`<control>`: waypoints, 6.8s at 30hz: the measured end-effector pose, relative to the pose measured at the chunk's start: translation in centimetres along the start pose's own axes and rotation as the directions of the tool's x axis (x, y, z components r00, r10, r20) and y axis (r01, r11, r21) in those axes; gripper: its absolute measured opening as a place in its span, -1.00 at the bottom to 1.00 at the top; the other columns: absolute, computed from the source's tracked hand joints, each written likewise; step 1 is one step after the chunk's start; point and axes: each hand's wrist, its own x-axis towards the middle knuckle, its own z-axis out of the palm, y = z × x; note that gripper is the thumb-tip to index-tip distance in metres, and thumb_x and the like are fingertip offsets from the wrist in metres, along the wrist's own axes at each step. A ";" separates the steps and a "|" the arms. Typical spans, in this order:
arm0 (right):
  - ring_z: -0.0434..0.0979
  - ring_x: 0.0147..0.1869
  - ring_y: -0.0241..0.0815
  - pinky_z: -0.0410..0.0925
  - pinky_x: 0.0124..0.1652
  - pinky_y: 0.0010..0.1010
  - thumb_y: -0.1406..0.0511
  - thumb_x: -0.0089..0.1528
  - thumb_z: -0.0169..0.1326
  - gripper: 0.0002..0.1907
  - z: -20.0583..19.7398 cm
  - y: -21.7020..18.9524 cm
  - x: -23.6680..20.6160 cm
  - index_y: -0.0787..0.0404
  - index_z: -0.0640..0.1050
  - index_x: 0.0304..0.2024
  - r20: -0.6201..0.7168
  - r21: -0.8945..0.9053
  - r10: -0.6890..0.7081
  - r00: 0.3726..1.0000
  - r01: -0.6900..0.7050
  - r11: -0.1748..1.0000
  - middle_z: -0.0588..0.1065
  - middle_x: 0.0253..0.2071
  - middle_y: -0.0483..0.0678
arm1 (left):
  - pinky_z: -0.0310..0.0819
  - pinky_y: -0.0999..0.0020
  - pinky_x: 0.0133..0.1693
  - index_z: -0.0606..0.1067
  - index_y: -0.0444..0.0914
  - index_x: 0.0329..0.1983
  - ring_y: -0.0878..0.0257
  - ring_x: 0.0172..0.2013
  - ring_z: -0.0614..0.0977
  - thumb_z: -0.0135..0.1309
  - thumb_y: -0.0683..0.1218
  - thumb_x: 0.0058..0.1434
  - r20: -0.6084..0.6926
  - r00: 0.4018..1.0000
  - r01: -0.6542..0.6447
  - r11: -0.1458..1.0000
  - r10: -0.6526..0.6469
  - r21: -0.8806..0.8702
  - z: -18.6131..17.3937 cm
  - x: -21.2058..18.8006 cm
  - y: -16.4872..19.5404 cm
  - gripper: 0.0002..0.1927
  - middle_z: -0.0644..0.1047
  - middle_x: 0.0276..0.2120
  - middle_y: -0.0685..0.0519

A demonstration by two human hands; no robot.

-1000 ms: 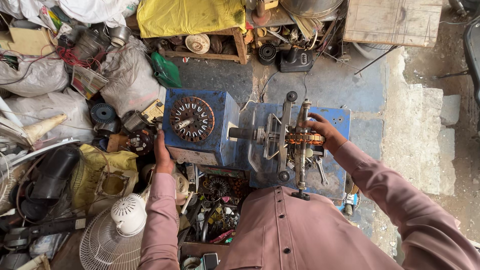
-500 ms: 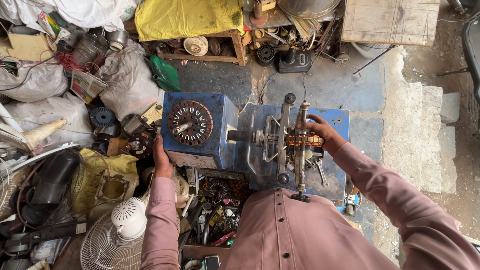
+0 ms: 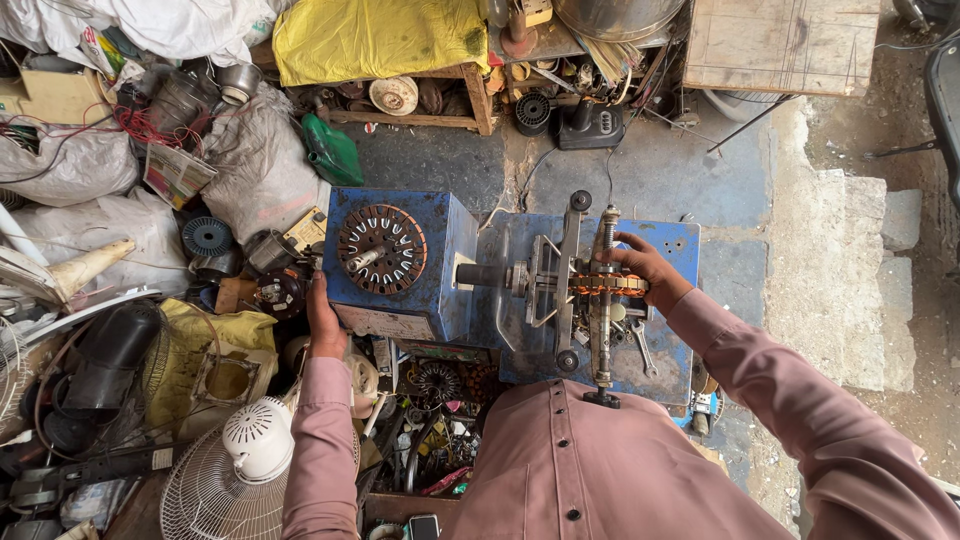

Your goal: The person operates a blue motor winding machine, rotating the handle to wind copper wire onto a stator core. The person repeatedly adjusts the wire and the machine's guide to maintain consistent winding.

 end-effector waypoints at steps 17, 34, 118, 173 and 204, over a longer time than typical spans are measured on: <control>0.67 -0.14 0.09 0.61 -0.28 -0.17 0.39 -0.03 0.36 -0.10 0.1 -0.1 -0.4 0.21 0.34 0.36 0.004 -0.030 -0.026 1.000 0.026 0.999 0.55 0.01 0.24 | 0.25 0.10 0.28 0.28 -0.28 0.41 0.08 0.29 0.41 0.03 0.45 0.18 0.014 1.000 -0.027 1.000 0.027 0.008 -0.5 0.6 -0.6 -0.05 0.38 0.31 -0.08; 0.68 -0.13 0.05 0.63 -0.22 -0.17 0.39 -0.05 0.38 -0.12 0.0 -0.2 -0.2 0.23 0.35 0.32 0.032 0.005 -0.039 0.999 0.038 0.999 0.54 0.00 0.21 | 0.29 0.16 0.25 0.34 -0.26 0.35 0.16 0.23 0.46 0.03 0.41 0.22 0.011 0.999 -0.030 0.999 0.031 -0.044 -0.2 0.5 -0.4 -0.16 0.44 0.24 0.01; 0.67 -0.19 0.02 0.62 -0.26 -0.22 0.41 -0.04 0.37 -0.13 0.3 -0.5 -0.4 0.24 0.36 0.33 0.016 -0.005 -0.039 0.999 0.039 0.999 0.54 -0.01 0.21 | 0.27 0.09 0.27 0.28 -0.25 0.42 0.08 0.27 0.42 0.06 0.41 0.18 0.006 1.000 -0.002 0.998 0.003 -0.069 -0.2 0.5 -0.4 -0.09 0.39 0.29 -0.05; 0.68 -0.16 0.04 0.63 -0.25 -0.19 0.40 -0.05 0.38 -0.11 0.3 -0.9 -0.2 0.22 0.36 0.33 0.012 -0.007 -0.033 0.999 0.033 0.999 0.55 -0.01 0.22 | 0.24 0.07 0.29 0.29 -0.26 0.39 0.08 0.27 0.41 0.07 0.41 0.18 -0.033 0.999 -0.001 0.998 -0.001 -0.059 -0.6 0.9 -1.0 -0.10 0.39 0.28 -0.05; 0.68 -0.19 0.02 0.62 -0.27 -0.25 0.41 -0.05 0.37 -0.13 0.3 -0.7 -0.5 0.24 0.37 0.32 0.014 -0.023 -0.054 0.998 0.055 0.998 0.56 -0.02 0.21 | 0.24 0.07 0.30 0.23 -0.27 0.45 0.06 0.32 0.38 0.07 0.46 0.15 -0.015 1.000 -0.016 0.999 0.015 -0.049 -1.1 1.2 -1.4 0.00 0.33 0.34 -0.07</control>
